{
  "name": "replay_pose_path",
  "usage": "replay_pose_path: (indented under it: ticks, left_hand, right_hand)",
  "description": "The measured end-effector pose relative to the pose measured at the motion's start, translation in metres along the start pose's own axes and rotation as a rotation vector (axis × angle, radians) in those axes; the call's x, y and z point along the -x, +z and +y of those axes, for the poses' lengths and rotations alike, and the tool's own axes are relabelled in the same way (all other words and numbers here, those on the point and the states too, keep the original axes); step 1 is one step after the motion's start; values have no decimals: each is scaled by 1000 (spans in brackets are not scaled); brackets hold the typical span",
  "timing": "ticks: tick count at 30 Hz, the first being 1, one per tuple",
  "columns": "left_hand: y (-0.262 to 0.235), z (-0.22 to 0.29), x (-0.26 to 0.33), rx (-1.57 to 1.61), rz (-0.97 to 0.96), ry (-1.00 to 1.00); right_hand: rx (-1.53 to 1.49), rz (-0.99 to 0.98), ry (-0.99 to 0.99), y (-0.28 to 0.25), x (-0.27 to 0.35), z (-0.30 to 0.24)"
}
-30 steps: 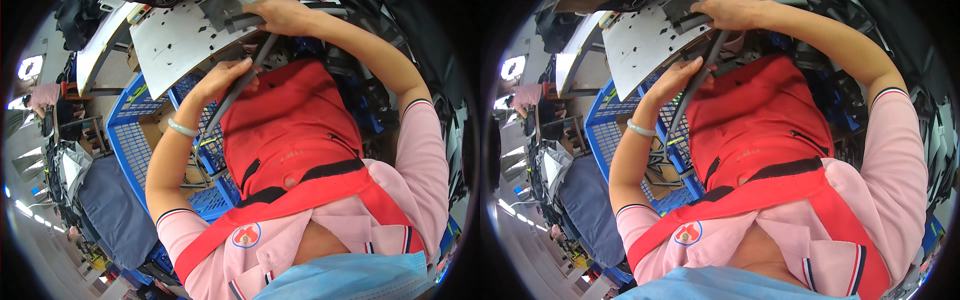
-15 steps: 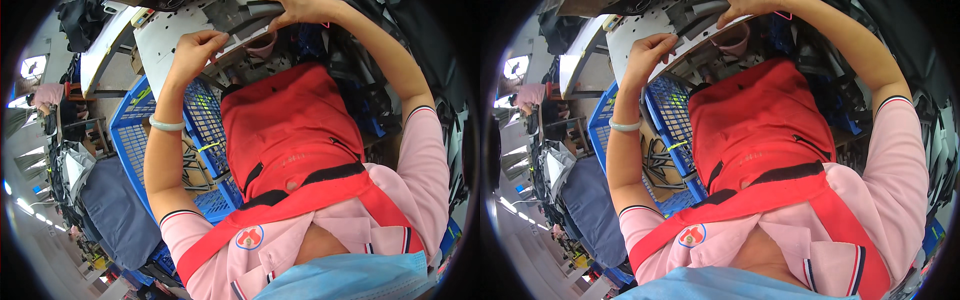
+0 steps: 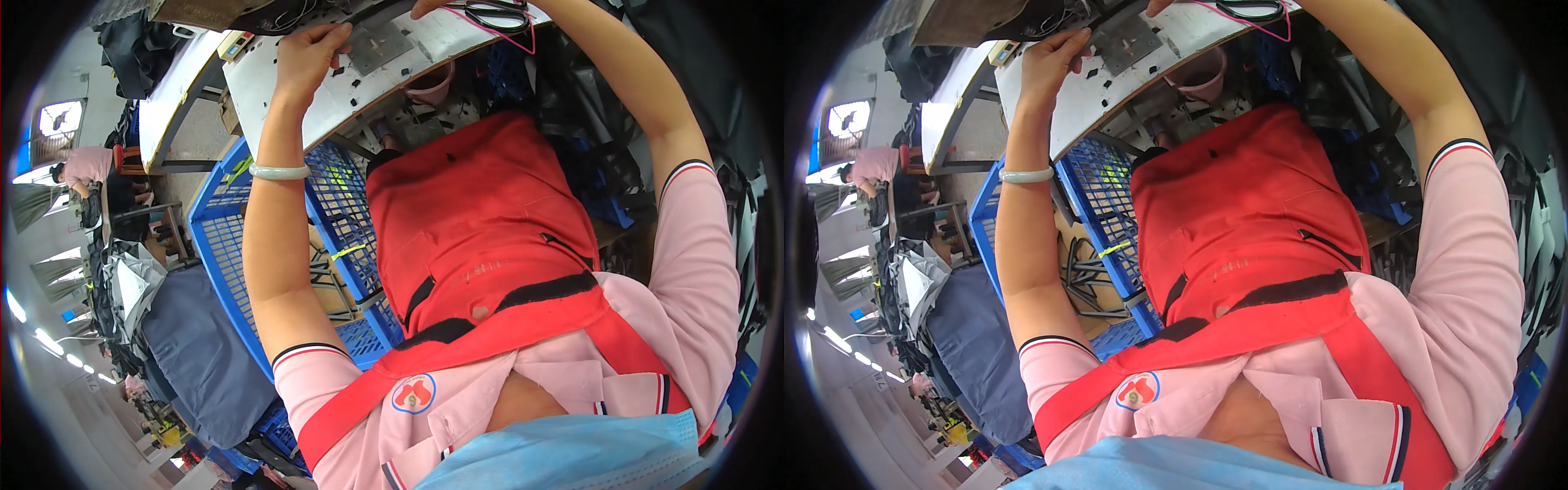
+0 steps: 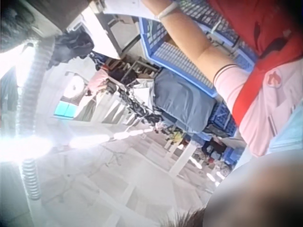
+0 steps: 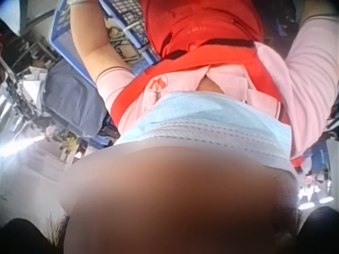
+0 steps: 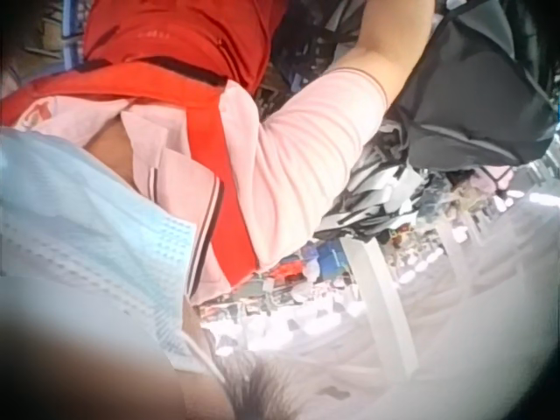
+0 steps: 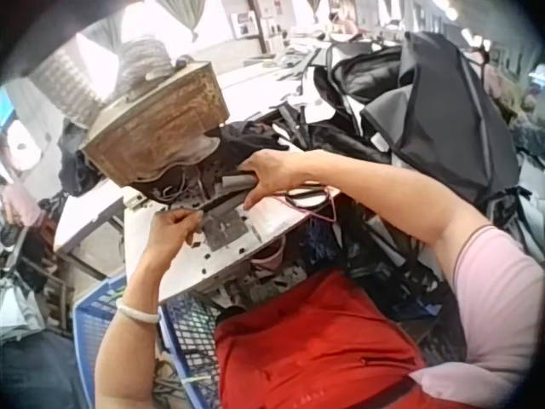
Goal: Sewing together fabric panels and piping using an industrial sewing machine.
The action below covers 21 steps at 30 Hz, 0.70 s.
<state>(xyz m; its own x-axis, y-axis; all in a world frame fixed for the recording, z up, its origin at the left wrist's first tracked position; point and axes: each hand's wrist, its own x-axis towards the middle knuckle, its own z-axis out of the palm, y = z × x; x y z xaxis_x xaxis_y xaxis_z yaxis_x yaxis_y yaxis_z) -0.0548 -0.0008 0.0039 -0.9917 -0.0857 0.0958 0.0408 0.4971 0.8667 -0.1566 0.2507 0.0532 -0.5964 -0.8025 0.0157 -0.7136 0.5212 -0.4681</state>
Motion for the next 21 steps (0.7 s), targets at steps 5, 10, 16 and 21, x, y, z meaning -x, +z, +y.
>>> replay_pose_path:
  ticks: [5, 10, 16, 21]
  left_hand:
    - [-4, -7, -10, 35, -16, 39]
    - [-10, -28, -30, 99, -15, 50]
    - [-15, -49, -27, 306, 95, 54]
    - [-11, -27, 3, -160, -120, 2]
  right_hand:
    - [81, 64, -31, 0, -11, 10]
    - [29, 45, 18, -9, -17, 6]
    - [82, 171, 31, 3, -5, 4]
    - [130, 301, -409, 96, 32, -13]
